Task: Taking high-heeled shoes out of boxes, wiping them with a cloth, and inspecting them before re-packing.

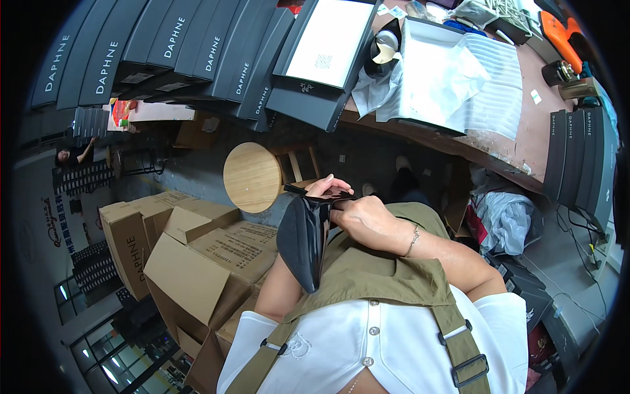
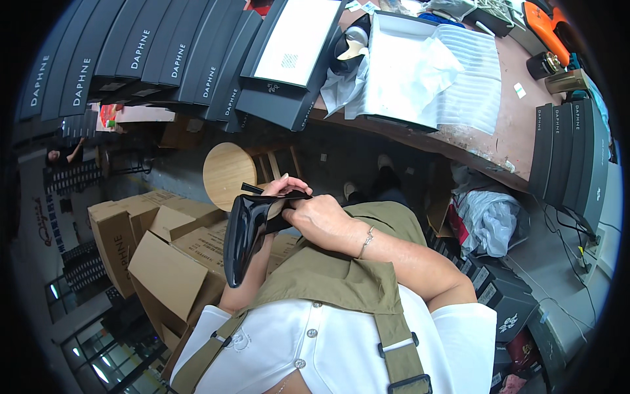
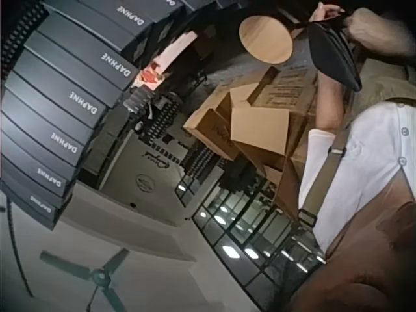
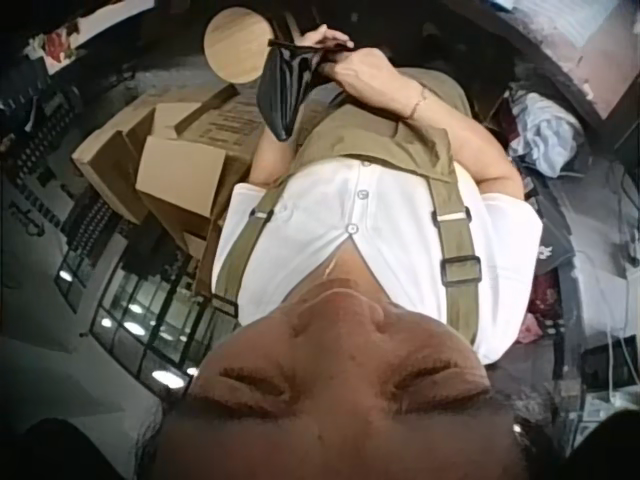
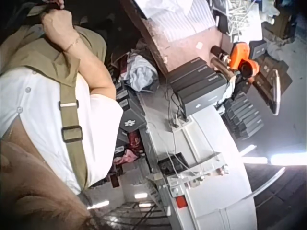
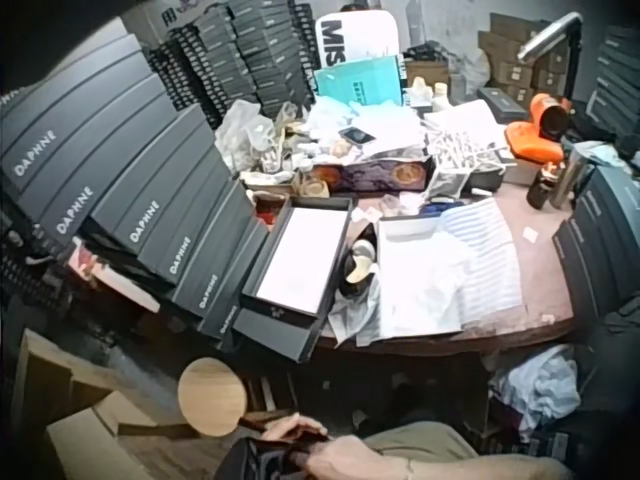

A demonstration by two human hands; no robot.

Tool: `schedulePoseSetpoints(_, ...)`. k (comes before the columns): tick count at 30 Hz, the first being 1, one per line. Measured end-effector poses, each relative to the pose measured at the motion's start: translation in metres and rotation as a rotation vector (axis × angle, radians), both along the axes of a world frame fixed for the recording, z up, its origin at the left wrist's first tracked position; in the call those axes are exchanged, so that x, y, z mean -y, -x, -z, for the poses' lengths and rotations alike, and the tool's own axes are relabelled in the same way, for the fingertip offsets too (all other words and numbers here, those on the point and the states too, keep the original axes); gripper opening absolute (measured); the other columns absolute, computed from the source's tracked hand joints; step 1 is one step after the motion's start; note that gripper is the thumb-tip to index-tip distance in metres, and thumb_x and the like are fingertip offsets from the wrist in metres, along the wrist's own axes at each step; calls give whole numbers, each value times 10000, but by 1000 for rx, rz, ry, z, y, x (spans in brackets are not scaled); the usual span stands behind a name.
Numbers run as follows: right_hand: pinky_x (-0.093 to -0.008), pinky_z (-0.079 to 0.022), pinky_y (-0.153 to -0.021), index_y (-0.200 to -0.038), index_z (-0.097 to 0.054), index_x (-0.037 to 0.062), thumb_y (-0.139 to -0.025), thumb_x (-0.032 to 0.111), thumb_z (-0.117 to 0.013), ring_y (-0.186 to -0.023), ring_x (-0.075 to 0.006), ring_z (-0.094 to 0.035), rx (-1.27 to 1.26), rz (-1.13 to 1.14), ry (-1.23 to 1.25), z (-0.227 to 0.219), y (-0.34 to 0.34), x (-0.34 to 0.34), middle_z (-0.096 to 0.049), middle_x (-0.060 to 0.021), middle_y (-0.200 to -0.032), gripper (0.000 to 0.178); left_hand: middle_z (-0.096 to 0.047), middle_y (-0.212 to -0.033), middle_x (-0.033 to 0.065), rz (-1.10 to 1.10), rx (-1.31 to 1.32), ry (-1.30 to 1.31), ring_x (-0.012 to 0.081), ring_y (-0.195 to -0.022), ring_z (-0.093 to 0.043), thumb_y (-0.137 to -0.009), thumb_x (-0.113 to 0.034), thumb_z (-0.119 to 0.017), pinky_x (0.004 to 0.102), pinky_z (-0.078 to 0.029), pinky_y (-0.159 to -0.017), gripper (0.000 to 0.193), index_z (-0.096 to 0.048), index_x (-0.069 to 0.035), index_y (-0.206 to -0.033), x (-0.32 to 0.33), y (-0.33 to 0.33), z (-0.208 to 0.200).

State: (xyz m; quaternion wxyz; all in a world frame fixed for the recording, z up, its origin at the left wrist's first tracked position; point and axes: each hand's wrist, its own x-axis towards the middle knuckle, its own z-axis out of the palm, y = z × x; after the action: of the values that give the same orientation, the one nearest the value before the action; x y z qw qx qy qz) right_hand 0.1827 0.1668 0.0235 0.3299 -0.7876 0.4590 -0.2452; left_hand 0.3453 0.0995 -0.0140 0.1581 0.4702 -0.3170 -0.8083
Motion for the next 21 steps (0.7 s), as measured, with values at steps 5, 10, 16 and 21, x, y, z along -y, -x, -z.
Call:
schedulePoseSetpoints(5, -358, -520, -550, -852, -607, 31, -759, 89, -541, -679, -252, -642, -17, -60, 88, 7, -4, 3, -617, -113, -791, 128, -665, -923, 163, -14, 20, -17, 227, -878, -637, -985, -307, -383, 341, -494, -844, 415, -635, 18, -927, -3, -4, 14)
schedulePoseSetpoints(10, -357, -503, -552, -833, -587, 27, -764, 91, -580, -664, -279, -617, 145, 120, 68, 8, -8, -3, -588, -114, -761, 94, -661, -920, 178, -99, -49, 11, 269, -867, -651, -988, -298, -378, 372, -511, -841, 413, -629, 25, -938, -3, -6, 10)
schedulePoseSetpoints(16, -376, -476, -627, -805, -587, 20, -800, 176, -669, -682, -314, -581, 472, 155, -250, 0, 24, -18, -574, -135, -748, 177, -657, -913, 191, -167, -288, -78, 330, -874, -661, -992, -284, -356, 412, -532, -821, 419, -617, 43, -966, 4, -13, 11)
schedulePoseSetpoints(21, -333, -464, -844, -1107, -527, 6, -847, 199, -670, -986, -271, -585, 516, 265, -530, -5, 38, -26, -566, -172, -1105, 354, -658, -901, 190, -276, -355, -155, 333, -867, -660, -994, -294, -378, 454, -535, -843, 422, -624, 46, -959, 7, -16, 12)
